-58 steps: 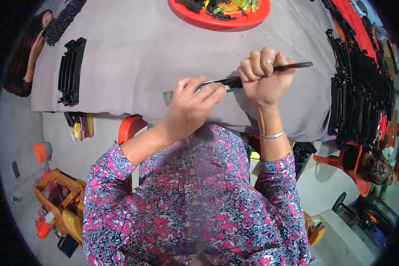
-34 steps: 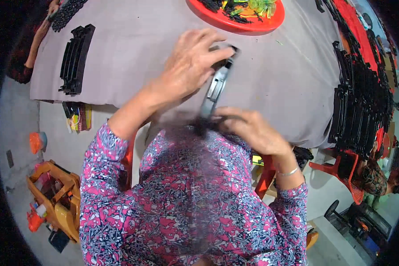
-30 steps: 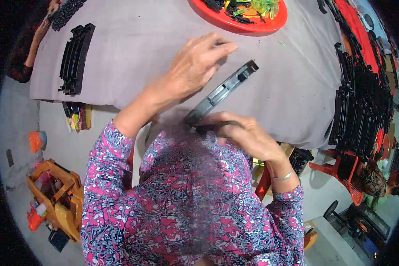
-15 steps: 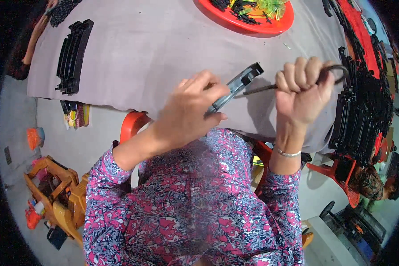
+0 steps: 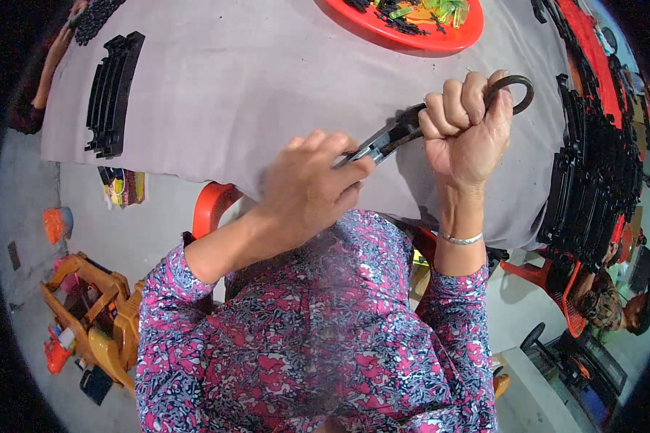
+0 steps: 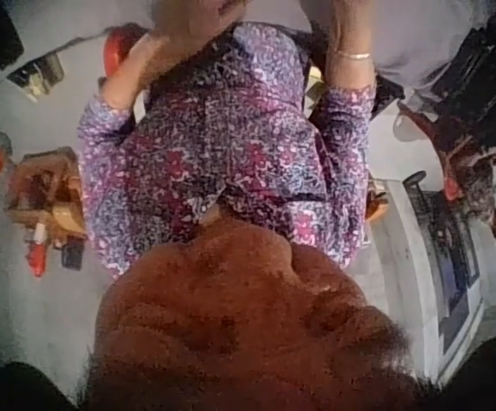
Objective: The person assembles small plastic components into a plastic housing using a manual hook tool and dexterous hand movements.
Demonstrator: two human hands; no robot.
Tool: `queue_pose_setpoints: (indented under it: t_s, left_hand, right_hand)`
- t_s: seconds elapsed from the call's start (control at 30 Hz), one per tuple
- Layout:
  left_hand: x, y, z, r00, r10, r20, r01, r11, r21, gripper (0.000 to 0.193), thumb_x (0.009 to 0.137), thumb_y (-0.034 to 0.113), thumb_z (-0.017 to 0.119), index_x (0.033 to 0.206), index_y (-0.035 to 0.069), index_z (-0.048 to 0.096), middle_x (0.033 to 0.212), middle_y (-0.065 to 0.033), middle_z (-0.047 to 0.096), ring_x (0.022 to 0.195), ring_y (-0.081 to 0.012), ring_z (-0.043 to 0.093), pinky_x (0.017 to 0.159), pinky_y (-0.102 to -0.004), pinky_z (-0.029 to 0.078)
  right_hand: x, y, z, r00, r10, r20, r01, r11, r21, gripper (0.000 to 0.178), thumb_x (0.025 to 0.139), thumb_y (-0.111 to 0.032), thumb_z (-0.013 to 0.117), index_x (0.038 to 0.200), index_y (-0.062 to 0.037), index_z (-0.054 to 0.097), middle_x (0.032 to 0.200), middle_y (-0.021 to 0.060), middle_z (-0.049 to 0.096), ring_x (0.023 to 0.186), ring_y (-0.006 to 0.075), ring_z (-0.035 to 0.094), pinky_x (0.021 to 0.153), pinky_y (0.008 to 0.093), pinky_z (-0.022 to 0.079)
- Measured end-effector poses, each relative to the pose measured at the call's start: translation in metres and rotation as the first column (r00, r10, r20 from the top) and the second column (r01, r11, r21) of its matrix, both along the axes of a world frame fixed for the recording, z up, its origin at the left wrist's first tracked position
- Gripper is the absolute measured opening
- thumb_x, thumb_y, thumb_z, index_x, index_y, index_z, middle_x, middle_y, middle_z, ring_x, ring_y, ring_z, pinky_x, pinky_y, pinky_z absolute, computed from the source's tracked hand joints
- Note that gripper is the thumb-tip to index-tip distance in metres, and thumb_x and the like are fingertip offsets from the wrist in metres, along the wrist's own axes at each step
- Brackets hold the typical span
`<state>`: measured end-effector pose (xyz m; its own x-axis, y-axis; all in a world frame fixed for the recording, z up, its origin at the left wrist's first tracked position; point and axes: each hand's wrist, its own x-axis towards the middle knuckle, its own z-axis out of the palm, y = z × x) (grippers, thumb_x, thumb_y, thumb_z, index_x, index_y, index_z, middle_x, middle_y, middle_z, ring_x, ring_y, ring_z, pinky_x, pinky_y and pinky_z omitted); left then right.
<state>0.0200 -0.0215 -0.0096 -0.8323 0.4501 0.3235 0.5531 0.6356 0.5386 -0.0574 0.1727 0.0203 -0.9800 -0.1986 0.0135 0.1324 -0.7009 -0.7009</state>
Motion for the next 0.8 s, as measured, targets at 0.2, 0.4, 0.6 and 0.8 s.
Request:
queue_pose_setpoints:
  t_s: [0.2,0.4,0.6,0.8]
  left_hand:
    - [0.001,0.0,0.002,0.998,-0.003,0.061,0.006,0.999,-0.041,0.031,0.071,0.011,0.071,0.102,0.012,0.067,0.103,-0.0063,0.059,0.093,-0.0281,0.058,0.077,-0.0417,0.046]
    - [0.001,0.001,-0.003,0.999,0.0,0.04,-0.001,1.0,0.025,0.032,0.07,0.006,0.071,0.102,0.01,0.067,0.1,-0.0072,0.059,0.089,-0.0287,0.057,0.074,-0.0418,0.047]
    - [0.0,0.004,-0.01,1.0,0.021,-0.006,-0.02,0.996,0.084,0.031,0.067,0.007,0.07,0.097,0.013,0.065,0.09,-0.0048,0.052,0.084,-0.0258,0.055,0.068,-0.0391,0.047]
    - [-0.002,0.007,-0.006,0.999,0.017,-0.027,-0.013,0.989,0.148,0.03,0.067,0.002,0.07,0.097,0.009,0.068,0.086,-0.005,0.052,0.085,-0.0258,0.055,0.07,-0.038,0.048]
  right_hand:
    - [0.0,0.001,0.0,0.999,0.014,0.028,-0.014,1.0,-0.027,0.049,0.104,-0.045,0.029,0.065,-0.0153,0.031,0.055,-0.0049,0.022,0.048,0.0081,0.016,0.043,0.0259,0.013]
    - [-0.003,0.002,-0.004,0.999,0.033,0.029,-0.032,0.998,-0.047,0.049,0.103,-0.046,0.031,0.065,-0.0157,0.031,0.054,-0.0048,0.021,0.047,0.008,0.015,0.042,0.0263,0.012]
    - [-0.007,0.001,-0.005,0.997,0.033,0.063,-0.031,0.999,-0.033,0.048,0.103,-0.044,0.032,0.064,-0.0161,0.03,0.052,-0.004,0.02,0.046,0.0082,0.014,0.041,0.027,0.012]
    - [-0.008,0.001,-0.009,0.996,0.078,0.053,-0.073,0.994,-0.085,0.047,0.102,-0.043,0.031,0.063,-0.0168,0.028,0.051,-0.0043,0.02,0.045,0.0084,0.014,0.04,0.0268,0.012]
